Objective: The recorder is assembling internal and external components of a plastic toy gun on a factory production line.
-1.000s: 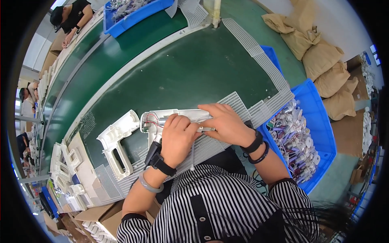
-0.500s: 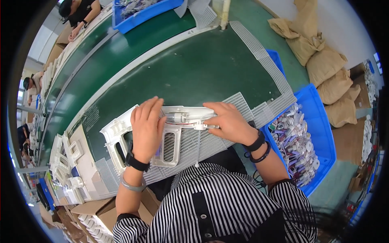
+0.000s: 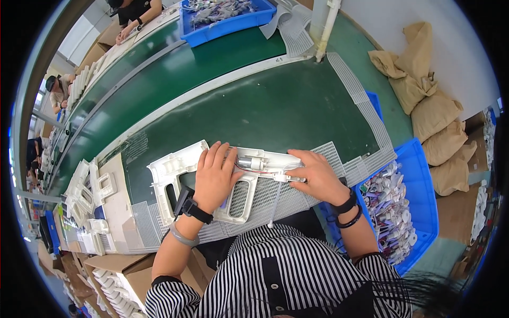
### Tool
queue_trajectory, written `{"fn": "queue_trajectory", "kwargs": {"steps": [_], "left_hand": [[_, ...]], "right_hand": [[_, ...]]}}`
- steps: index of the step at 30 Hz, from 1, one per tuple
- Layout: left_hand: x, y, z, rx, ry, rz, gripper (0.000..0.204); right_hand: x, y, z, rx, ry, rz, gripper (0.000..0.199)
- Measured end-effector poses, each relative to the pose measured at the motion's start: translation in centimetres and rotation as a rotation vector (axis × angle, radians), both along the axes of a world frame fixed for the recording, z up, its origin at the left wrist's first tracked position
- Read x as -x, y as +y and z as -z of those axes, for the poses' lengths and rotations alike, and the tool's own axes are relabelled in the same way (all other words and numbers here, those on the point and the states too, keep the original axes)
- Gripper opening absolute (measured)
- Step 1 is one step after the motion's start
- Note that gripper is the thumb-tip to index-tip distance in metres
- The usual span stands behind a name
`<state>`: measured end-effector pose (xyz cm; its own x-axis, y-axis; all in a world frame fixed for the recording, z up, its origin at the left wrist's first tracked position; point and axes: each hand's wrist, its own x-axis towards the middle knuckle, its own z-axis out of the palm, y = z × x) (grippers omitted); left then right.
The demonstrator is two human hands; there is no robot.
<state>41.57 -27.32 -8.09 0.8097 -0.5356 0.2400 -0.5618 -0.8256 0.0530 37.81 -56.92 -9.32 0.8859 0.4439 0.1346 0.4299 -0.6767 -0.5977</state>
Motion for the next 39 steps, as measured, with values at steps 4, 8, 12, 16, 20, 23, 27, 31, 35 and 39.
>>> {"fn": "queue_trajectory", "kwargs": {"steps": [4,8,12,16,20,23,27,31,35,39], "left_hand": [[0.2,0.4,0.5,-0.001,-0.03,0.007,0.057],[0.1,0.6,0.7,0.01,-0.029,0.05,0.053],[0.0,0.5,0.8,0.021,-0.011,0.025,0.047],[-0.4,0.3,1.0,0.072,-0.007,0.019,0.038],[-0.6,0.0,1.0,0.092,-0.005,-0.003,0.034],[-0.4,0.4,0.9,0.107,-0.027,-0.003,0.036],[-0.5,0.7,0.2,0.212,0.006,0.023,0.037],[0.1,1.9,-0.1,0.296,0.003,0.044,0.043],[3.0,3.4,-2.2,0.43,-0.059,-0.079,0.042],[8.0,4.7,-3.3,0.612,0.003,-0.14,0.037]], "right_hand": [[0.1,0.1,0.1,-0.002,0.005,0.001,0.025],[0.2,0.0,0.0,-0.002,0.013,0.008,0.025],[0.1,0.0,0.1,0.002,0.017,0.011,0.026],[-0.1,-0.1,0.0,0.009,0.03,0.008,0.027],[-0.3,0.0,0.3,0.01,-0.01,0.006,0.028],[-0.4,0.1,0.7,-0.001,-0.031,-0.011,0.029],[-0.2,-0.1,0.8,0.004,-0.05,-0.023,0.033],[0.3,0.5,0.0,0.039,-0.09,-0.045,0.036],[0.7,0.0,-2.3,-0.031,-0.044,-0.058,0.039],[-1.8,-0.6,-7.1,0.056,0.097,-0.093,0.036]]}}
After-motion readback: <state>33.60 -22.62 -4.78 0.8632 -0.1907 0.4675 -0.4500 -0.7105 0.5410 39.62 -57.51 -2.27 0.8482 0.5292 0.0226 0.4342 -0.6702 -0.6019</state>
